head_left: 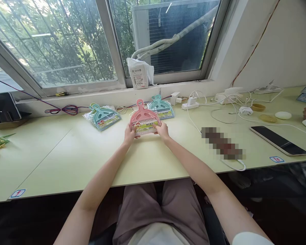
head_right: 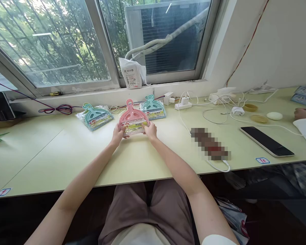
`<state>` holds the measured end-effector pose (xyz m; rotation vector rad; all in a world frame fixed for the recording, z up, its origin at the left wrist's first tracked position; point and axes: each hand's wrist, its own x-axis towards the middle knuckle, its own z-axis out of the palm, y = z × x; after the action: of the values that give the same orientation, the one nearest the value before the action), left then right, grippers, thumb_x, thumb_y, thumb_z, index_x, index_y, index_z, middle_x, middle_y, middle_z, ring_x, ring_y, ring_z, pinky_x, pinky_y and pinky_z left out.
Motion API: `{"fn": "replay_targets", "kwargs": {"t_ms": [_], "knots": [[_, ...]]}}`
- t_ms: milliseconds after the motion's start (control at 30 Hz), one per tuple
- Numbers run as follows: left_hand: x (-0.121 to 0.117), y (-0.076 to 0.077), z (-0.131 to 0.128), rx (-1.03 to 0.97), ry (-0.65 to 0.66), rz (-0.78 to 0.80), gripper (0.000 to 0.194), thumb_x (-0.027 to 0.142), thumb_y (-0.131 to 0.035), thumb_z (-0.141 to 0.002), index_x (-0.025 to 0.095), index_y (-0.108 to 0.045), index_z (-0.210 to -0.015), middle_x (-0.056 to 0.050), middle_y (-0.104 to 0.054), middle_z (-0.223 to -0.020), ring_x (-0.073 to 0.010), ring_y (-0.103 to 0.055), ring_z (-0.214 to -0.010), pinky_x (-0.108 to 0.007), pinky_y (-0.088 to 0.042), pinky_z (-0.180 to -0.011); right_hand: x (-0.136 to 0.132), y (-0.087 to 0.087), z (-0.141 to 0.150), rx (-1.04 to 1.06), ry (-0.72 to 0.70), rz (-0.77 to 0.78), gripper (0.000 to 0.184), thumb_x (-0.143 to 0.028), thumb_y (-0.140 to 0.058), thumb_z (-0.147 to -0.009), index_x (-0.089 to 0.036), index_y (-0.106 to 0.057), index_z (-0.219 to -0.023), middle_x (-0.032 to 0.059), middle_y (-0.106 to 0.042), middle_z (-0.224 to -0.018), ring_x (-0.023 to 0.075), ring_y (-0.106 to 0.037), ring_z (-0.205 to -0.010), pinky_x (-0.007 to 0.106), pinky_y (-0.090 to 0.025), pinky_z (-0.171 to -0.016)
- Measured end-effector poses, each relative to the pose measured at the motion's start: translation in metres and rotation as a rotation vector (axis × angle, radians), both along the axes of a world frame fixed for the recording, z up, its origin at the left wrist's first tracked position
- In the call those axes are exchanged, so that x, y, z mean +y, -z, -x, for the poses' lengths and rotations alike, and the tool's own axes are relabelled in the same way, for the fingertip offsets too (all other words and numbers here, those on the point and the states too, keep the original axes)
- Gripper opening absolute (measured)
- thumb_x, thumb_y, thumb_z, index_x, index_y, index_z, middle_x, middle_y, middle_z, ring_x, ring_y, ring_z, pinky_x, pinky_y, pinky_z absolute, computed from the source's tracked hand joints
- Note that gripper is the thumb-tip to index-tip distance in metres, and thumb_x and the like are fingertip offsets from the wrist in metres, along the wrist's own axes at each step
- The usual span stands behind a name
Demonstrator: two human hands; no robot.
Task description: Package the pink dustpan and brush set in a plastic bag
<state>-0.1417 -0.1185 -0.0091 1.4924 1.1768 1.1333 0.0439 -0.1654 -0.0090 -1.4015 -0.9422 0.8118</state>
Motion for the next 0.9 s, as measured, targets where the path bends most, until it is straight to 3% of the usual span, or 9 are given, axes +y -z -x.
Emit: {"fn": "replay_targets", "kwargs": {"t_ms": [167,267,433,533,633,733,900], "knots": [[0.003,0.006,-0.002,-0.019,-0.005,0.046,0.024,0.025,-0.050,-0.088,0.019,-0.042,-0.109,-0.006,-0.063,-0.103,-0.0098,-0.061,-0.044,-0.022,-0.047,-0.035,0.010,-0.002,-0.015,0.110,-0.106,0.031,0.017,-0.023,-0.058,-0.089,-0.016,-0.066,-0.102,0.0071,-0.069,-0.101,0.0143,-0.065,-0.069,0.029,-0.062,-0.055],[0.002,0.009,-0.011,0.032,0.006,0.000,0.023,0.029,-0.049,-0.089,0.020,-0.042,-0.109,-0.006,-0.066,-0.101,-0.0124,-0.063,-0.047,-0.025,-0.049,-0.041,0.014,-0.004,-0.037,0.024,-0.135,0.042,0.019,-0.023,-0.059,-0.087,-0.018,-0.067,-0.103,0.0059,-0.070,-0.101,0.0168,-0.066,-0.079,0.029,-0.060,-0.060],[0.010,0.003,-0.063,0.329,-0.074,-0.112,0.027,0.034,-0.054,-0.088,0.021,-0.047,-0.110,-0.004,-0.071,-0.084,-0.0174,-0.066,-0.056,-0.029,-0.051,-0.060,0.014,0.001,-0.081,-0.454,0.198,0.127,0.019,-0.029,-0.057,-0.088,-0.024,-0.073,-0.096,0.0046,-0.072,-0.092,0.0224,-0.064,-0.090,0.033,-0.052,-0.076],[0.020,0.000,-0.101,0.497,-0.082,-0.123,0.021,0.040,-0.053,-0.088,0.021,-0.059,-0.096,-0.008,-0.072,-0.086,-0.0253,-0.070,-0.079,-0.035,-0.050,-0.074,0.014,0.009,-0.102,-0.474,0.385,0.153,0.025,-0.031,-0.051,-0.091,-0.024,-0.073,-0.102,0.0073,-0.072,-0.095,0.0239,-0.063,-0.090,0.033,-0.048,-0.077],[0.031,0.002,-0.125,0.640,-0.166,-0.186,0.029,0.047,-0.052,-0.087,0.021,-0.064,-0.083,-0.013,-0.071,-0.094,-0.0321,-0.064,-0.102,-0.039,-0.047,-0.085,0.020,0.016,-0.116,-0.530,0.550,0.164,0.026,-0.031,-0.055,-0.089,-0.023,-0.074,-0.105,0.0116,-0.069,-0.107,0.0280,-0.058,-0.104,0.036,-0.046,-0.081],[0.041,0.006,-0.134,0.647,-0.239,-0.161,0.034,0.053,-0.055,-0.084,0.021,-0.065,-0.083,-0.015,-0.069,-0.101,-0.0331,-0.059,-0.109,-0.041,-0.045,-0.089,0.031,0.019,-0.126,-0.590,0.614,0.154,0.024,-0.030,-0.062,-0.085,-0.022,-0.075,-0.103,0.0132,-0.065,-0.117,0.0300,-0.053,-0.111,0.040,-0.044,-0.087],[0.056,0.006,-0.141,0.600,-0.356,-0.100,0.041,0.061,-0.066,-0.074,0.022,-0.066,-0.086,-0.015,-0.062,-0.116,-0.0344,-0.049,-0.121,-0.045,-0.041,-0.098,0.057,0.019,-0.134,-0.627,0.620,0.044,0.023,-0.024,-0.061,-0.085,-0.017,-0.074,-0.103,0.0136,-0.064,-0.114,0.0268,-0.052,-0.109,0.038,-0.043,-0.090]]}}
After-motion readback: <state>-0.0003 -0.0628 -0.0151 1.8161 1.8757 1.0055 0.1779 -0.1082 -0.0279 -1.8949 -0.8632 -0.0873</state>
